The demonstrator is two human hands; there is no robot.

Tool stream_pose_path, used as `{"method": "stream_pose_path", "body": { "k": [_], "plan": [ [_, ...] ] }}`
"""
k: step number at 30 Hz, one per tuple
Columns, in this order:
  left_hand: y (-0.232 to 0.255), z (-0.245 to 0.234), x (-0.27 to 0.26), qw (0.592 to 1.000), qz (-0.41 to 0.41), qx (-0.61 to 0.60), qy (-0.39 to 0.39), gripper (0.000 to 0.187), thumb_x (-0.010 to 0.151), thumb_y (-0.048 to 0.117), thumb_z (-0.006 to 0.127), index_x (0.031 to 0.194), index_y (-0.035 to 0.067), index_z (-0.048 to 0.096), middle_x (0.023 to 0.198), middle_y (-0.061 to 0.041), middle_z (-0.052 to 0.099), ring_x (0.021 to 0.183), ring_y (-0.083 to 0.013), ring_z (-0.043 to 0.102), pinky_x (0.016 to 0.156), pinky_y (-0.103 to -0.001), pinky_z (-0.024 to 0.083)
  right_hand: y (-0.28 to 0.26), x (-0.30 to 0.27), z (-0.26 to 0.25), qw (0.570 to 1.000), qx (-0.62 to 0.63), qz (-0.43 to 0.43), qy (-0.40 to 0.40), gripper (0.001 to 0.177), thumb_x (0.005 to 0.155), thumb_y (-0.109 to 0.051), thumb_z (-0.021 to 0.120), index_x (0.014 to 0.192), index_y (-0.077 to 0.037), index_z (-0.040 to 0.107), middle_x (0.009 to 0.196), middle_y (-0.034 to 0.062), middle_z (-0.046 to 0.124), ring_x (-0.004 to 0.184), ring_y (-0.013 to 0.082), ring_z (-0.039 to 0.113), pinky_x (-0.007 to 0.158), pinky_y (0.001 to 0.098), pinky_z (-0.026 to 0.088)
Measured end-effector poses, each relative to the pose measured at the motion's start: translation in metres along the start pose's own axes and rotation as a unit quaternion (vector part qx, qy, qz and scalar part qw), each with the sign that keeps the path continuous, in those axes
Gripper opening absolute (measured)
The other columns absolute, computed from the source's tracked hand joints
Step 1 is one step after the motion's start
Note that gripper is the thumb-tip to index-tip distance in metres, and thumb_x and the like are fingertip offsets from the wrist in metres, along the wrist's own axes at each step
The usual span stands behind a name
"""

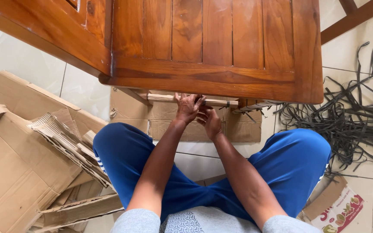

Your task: Wrapping wooden chair legs with protective cardboard and securing them with plastic ties.

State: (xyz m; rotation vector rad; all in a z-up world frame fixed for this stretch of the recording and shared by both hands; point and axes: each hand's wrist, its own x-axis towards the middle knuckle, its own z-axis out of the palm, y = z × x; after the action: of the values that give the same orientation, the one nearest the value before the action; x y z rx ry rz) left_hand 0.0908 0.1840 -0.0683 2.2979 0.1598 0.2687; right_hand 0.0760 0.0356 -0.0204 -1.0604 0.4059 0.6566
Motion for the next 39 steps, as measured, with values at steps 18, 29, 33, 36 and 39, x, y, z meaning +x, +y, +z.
{"method": "stream_pose_path", "body": {
  "k": [18, 29, 33, 36, 39],
  "plan": [
    [-0.002, 0.005, 0.0, 1.0, -0.002, -0.023, 0.017, 0.023, 0.101, 0.043, 0.063, 0.112, 0.026, 0.074, 0.1, -0.002, 0.076, 0.118, -0.0343, 0.056, 0.116, -0.065, 0.015, 0.082, 0.112, -0.071, 0.999, -0.037, -0.039, 0.01, 0.039, 0.095, -0.005, 0.069, 0.134, -0.009, 0.065, 0.119, 0.0096, 0.07, 0.107, 0.0275, 0.067, 0.105, 0.0579, 0.048],
    [0.076, -0.063, -0.001, 0.984, -0.073, -0.163, 0.008, 0.01, 0.09, 0.045, 0.076, 0.091, 0.036, 0.078, 0.079, 0.007, 0.076, 0.111, -0.0231, 0.056, 0.122, -0.054, 0.004, 0.007, -0.017, 0.002, 0.874, -0.409, -0.229, 0.13, 0.013, 0.091, -0.03, 0.075, 0.099, -0.023, 0.082, 0.089, 0.0073, 0.076, 0.089, 0.0284, 0.075, 0.083, 0.0416, 0.059],
    [0.069, -0.056, -0.003, 0.988, -0.062, -0.139, -0.001, 0.011, 0.086, 0.041, 0.079, 0.097, 0.04, 0.079, 0.094, 0.014, 0.076, 0.13, -0.0203, 0.047, 0.122, -0.059, -0.004, -0.009, -0.044, 0.017, 0.876, -0.409, -0.214, 0.14, 0.019, 0.093, -0.017, 0.064, 0.099, -0.02, 0.081, 0.076, 0.0048, 0.077, 0.073, 0.0185, 0.075, 0.07, 0.0359, 0.06],
    [0.067, -0.052, -0.003, 0.99, -0.065, -0.122, -0.008, 0.016, 0.084, 0.043, 0.08, 0.099, 0.048, 0.078, 0.099, 0.019, 0.075, 0.135, -0.0164, 0.044, 0.123, -0.059, -0.007, -0.005, -0.039, 0.008, 0.918, -0.315, -0.206, 0.124, 0.023, 0.088, -0.022, 0.078, 0.109, -0.014, 0.075, 0.072, 0.0093, 0.075, 0.058, 0.0144, 0.068, 0.052, 0.0283, 0.052],
    [0.067, -0.055, -0.006, 0.991, -0.053, -0.125, -0.008, 0.019, 0.085, 0.036, 0.079, 0.101, 0.045, 0.078, 0.103, 0.016, 0.075, 0.137, -0.0175, 0.044, 0.123, -0.06, -0.006, -0.001, -0.036, 0.003, 0.961, -0.188, -0.193, 0.059, 0.015, 0.093, -0.015, 0.076, 0.107, -0.008, 0.073, 0.079, 0.0077, 0.074, 0.066, 0.0102, 0.064, 0.053, 0.0192, 0.046]
  ]
}}
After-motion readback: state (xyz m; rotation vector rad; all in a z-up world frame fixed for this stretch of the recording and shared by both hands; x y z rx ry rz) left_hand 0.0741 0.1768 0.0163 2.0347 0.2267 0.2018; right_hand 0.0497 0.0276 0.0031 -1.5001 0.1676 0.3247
